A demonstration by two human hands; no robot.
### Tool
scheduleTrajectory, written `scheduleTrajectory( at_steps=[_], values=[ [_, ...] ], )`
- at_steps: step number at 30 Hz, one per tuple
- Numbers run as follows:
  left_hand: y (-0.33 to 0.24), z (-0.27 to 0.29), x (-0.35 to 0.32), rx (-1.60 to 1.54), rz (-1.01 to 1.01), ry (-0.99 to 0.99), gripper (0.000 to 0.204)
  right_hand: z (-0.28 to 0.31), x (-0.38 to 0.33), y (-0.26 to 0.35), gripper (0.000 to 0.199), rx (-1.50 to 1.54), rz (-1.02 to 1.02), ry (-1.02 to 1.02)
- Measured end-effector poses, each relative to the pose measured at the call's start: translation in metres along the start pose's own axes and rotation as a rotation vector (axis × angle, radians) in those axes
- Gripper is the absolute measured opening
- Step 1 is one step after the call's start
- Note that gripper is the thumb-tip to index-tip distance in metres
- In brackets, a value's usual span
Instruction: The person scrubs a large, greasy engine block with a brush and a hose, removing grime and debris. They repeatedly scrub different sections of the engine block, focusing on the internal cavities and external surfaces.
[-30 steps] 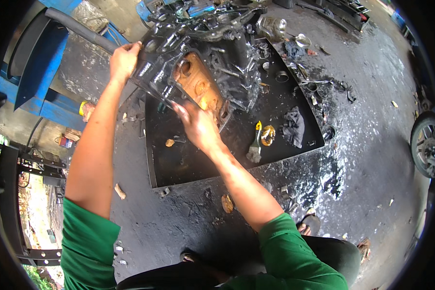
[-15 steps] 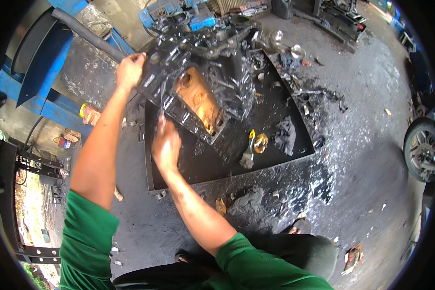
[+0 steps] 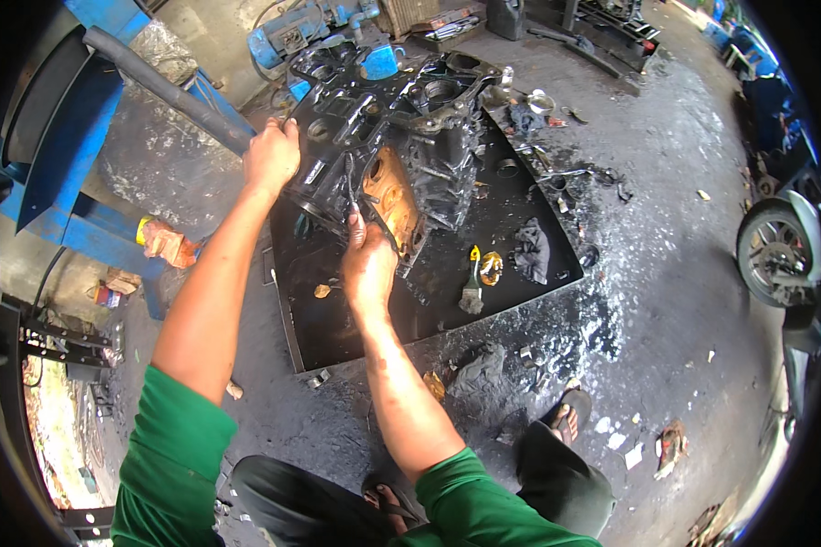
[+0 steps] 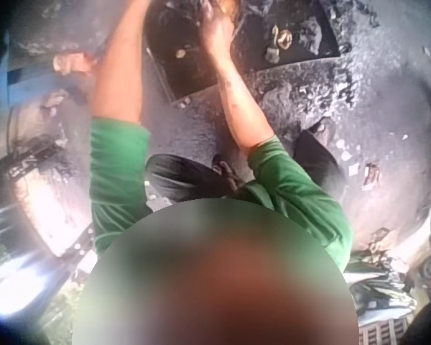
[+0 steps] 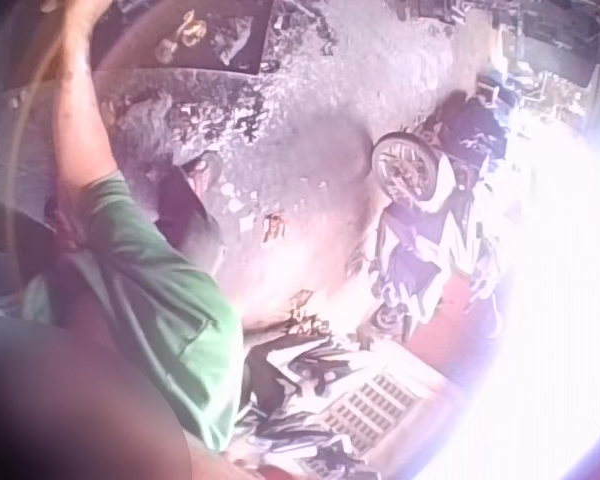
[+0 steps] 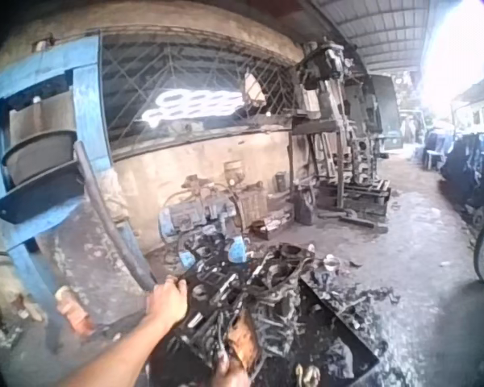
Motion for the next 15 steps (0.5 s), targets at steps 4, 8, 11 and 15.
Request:
scheduleTrajectory(
  at_steps=[4, 8, 11, 15],
  values=[
    [-0.005, 0.000, 0.002, 0.036, -0.065, 0.033, 0.047, 0.001, -0.005, -0.028, 0.051, -0.179, -0.303, 0.182],
    [-0.002, 0.000, 0.001, -0.020, -0.097, 0.029, 0.045, 0.013, 0.006, -0.005, 0.056, -0.220, -0.138, 0.061],
    [0.001, 0.000, 0.001, -0.069, -0.081, -0.014, 0.044, 0.007, 0.001, -0.006, 0.060, -0.274, -0.218, 0.114],
    [0.002, -0.002, 0.003, -0.065, -0.080, -0.027, 0.043, 0.002, -0.001, -0.009, 0.065, -0.286, -0.263, 0.013]
  ],
)
Point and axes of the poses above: each hand's wrist, its own x-axis towards the middle knuckle, its own z-axis out of the back of the hand, y = z × x, the point moved 9 cm from there along x, towards the middle knuckle, and after that the axes turned 10 degrees about z, right-handed, at the moved point
